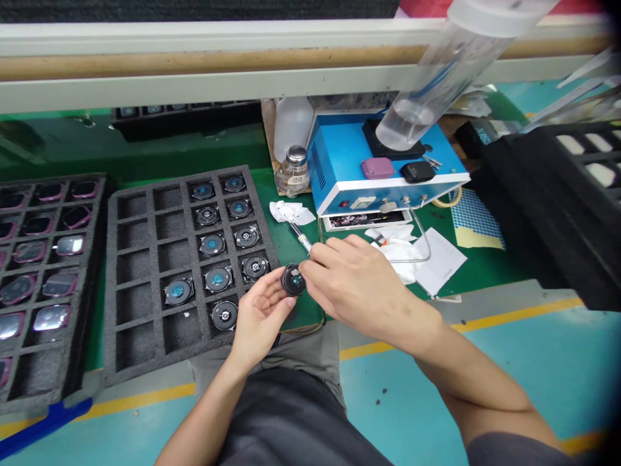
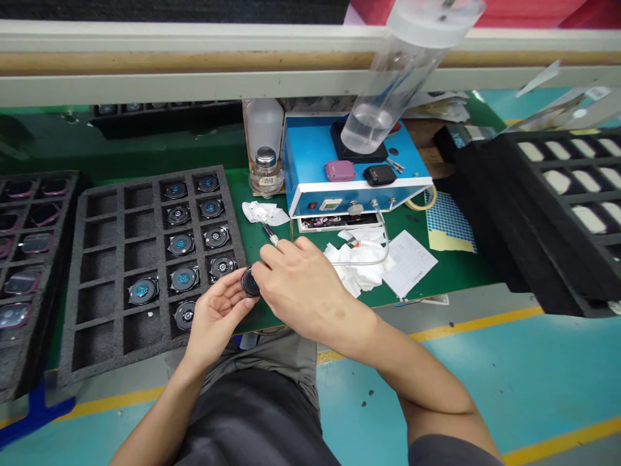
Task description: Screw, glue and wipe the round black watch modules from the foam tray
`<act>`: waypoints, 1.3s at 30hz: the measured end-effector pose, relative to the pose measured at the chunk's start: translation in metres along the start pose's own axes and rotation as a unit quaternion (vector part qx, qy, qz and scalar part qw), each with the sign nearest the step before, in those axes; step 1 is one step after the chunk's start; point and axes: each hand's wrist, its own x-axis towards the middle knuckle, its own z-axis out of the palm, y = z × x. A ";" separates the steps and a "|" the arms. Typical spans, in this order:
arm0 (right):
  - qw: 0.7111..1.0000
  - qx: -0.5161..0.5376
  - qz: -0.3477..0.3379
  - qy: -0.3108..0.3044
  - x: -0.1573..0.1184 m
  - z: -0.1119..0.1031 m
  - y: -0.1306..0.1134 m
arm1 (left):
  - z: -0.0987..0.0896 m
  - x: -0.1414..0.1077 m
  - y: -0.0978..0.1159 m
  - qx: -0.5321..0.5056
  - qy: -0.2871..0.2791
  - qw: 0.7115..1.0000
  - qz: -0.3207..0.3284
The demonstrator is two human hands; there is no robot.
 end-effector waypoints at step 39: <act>1.000 -0.009 -0.003 0.004 0.000 0.002 0.000 | -0.001 0.001 -0.002 -0.009 -0.004 1.000 0.004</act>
